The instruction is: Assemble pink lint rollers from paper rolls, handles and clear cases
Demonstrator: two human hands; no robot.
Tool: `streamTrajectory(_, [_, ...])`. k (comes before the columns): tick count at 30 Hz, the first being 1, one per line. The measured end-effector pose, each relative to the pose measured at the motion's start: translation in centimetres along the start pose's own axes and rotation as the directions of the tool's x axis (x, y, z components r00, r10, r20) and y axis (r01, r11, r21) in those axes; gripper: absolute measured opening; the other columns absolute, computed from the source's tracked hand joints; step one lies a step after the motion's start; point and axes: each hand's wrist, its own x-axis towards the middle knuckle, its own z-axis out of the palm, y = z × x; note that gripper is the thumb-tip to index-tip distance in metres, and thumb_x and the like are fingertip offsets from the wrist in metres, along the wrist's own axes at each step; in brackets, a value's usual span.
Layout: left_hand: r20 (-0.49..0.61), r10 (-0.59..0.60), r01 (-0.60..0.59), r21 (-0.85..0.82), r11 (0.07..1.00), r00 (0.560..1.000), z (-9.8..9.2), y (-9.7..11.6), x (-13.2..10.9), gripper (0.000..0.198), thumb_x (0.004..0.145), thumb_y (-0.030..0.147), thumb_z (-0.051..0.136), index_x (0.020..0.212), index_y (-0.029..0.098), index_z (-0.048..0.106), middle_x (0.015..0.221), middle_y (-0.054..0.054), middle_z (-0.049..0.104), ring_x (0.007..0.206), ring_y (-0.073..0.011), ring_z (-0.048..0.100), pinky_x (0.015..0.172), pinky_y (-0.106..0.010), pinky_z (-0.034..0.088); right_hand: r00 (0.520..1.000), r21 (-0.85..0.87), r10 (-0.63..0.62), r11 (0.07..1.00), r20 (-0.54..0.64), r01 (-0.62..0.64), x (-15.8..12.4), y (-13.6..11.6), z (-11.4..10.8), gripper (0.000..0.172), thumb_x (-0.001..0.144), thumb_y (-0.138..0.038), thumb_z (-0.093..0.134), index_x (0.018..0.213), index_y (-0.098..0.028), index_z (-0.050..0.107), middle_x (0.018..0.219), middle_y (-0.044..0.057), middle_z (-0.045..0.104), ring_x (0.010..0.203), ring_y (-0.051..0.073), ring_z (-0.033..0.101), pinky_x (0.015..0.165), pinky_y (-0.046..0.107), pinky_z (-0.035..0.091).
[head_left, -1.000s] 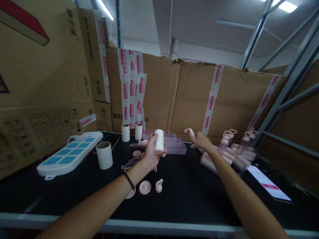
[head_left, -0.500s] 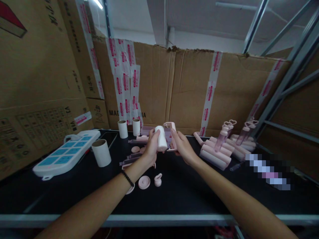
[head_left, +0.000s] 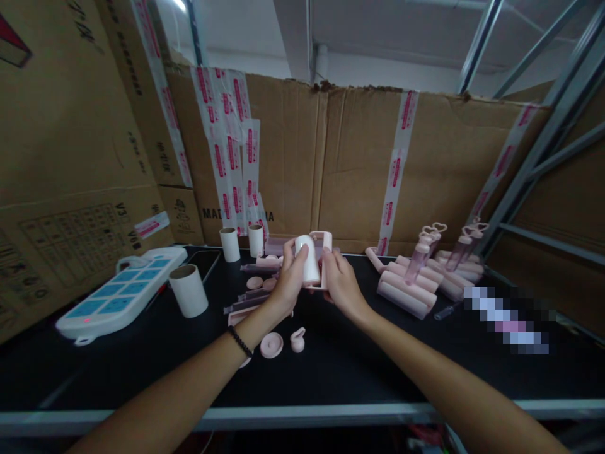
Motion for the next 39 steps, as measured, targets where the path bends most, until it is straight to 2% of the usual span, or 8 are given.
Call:
streamTrajectory(7, [0.062,-0.010,0.008,0.035,0.999,0.998,0.3,0.6,-0.8,0.050,0.090,0.048,0.064,0.132,0.031,0.043,0.084,0.001,0.060,0.051,-0.0118,0.056,0.037,-0.017,0.040,0.999,-0.062,-0.023,0.998,-0.027,0.021,-0.1,-0.3,-0.1,0.044,0.099,-0.063,0.040,0.088,-0.024,0.057,0.069,0.000,0.061,0.066,0.019,0.058,0.058,0.028,0.041])
streamTrajectory(13, [0.166,-0.032,0.016,0.098,0.995,0.986,0.6,1.7,-1.8,0.049,0.092,0.048,0.060,0.135,0.031,0.043,0.078,0.000,0.059,0.047,-0.0141,0.053,0.034,-0.020,0.034,0.994,-0.003,-0.047,0.999,-0.099,0.047,0.6,-0.1,-0.4,0.040,0.099,-0.059,0.041,0.098,-0.025,0.062,0.087,0.002,0.067,0.079,0.020,0.062,0.070,0.029,0.046])
streamTrajectory(16, [0.223,0.022,-0.046,0.103,0.994,0.975,0.5,1.8,-1.7,0.049,0.091,0.045,0.063,0.135,0.030,0.047,0.090,-0.003,0.064,0.055,-0.0139,0.054,0.043,-0.021,0.041,0.984,0.016,-0.086,0.996,-0.157,0.090,0.9,-0.2,-0.6,0.039,0.098,-0.058,0.042,0.097,-0.024,0.062,0.087,0.002,0.066,0.082,0.020,0.060,0.075,0.029,0.046])
streamTrajectory(19, [0.256,0.096,-0.130,0.120,0.984,0.962,0.3,1.7,-1.4,0.045,0.091,0.042,0.064,0.132,0.028,0.051,0.109,-0.005,0.064,0.075,-0.0161,0.060,0.061,-0.023,0.049,0.981,0.099,-0.111,0.987,-0.160,0.127,1.2,-0.4,-0.8,0.038,0.097,-0.057,0.046,0.087,-0.023,0.059,0.081,0.001,0.061,0.079,0.019,0.056,0.074,0.028,0.045])
streamTrajectory(24, [0.330,0.212,-0.291,0.212,0.933,0.920,0.2,2.2,-1.0,0.043,0.091,0.037,0.065,0.129,0.024,0.050,0.122,-0.006,0.059,0.103,-0.0199,0.058,0.087,-0.027,0.048,0.984,0.206,-0.126,0.967,-0.125,0.150,1.4,-0.9,-1.3,0.038,0.094,-0.056,0.054,0.079,-0.022,0.055,0.075,-0.002,0.053,0.071,0.016,0.050,0.069,0.026,0.042])
streamTrajectory(27, [0.368,0.245,-0.351,0.254,0.901,0.897,0.0,2.7,-0.9,0.045,0.087,0.033,0.071,0.126,0.023,0.050,0.116,-0.005,0.058,0.103,-0.0199,0.056,0.088,-0.027,0.046,0.986,0.168,-0.137,0.974,-0.096,0.152,1.6,-1.2,-1.6,0.039,0.094,-0.057,0.054,0.078,-0.021,0.055,0.072,-0.003,0.053,0.068,0.015,0.049,0.066,0.027,0.041])
streamTrajectory(31, [0.399,0.236,-0.363,0.282,0.888,0.886,-0.2,3.1,-0.8,0.046,0.085,0.031,0.072,0.125,0.023,0.050,0.110,-0.004,0.057,0.097,-0.0197,0.056,0.085,-0.027,0.046,0.981,0.111,-0.179,0.976,-0.078,0.187,1.8,-1.3,-1.6,0.041,0.096,-0.058,0.052,0.078,-0.022,0.056,0.072,-0.002,0.055,0.067,0.016,0.051,0.066,0.028,0.041])
streamTrajectory(39, [0.426,0.226,-0.371,0.296,0.880,0.876,-0.3,3.5,-0.7,0.046,0.083,0.028,0.070,0.125,0.022,0.052,0.116,-0.005,0.057,0.102,-0.0211,0.055,0.090,-0.028,0.045,0.964,0.014,-0.231,0.972,-0.128,0.235,1.8,-1.4,-1.6,0.041,0.098,-0.057,0.048,0.078,-0.022,0.055,0.073,-0.001,0.058,0.071,0.017,0.054,0.068,0.029,0.041])
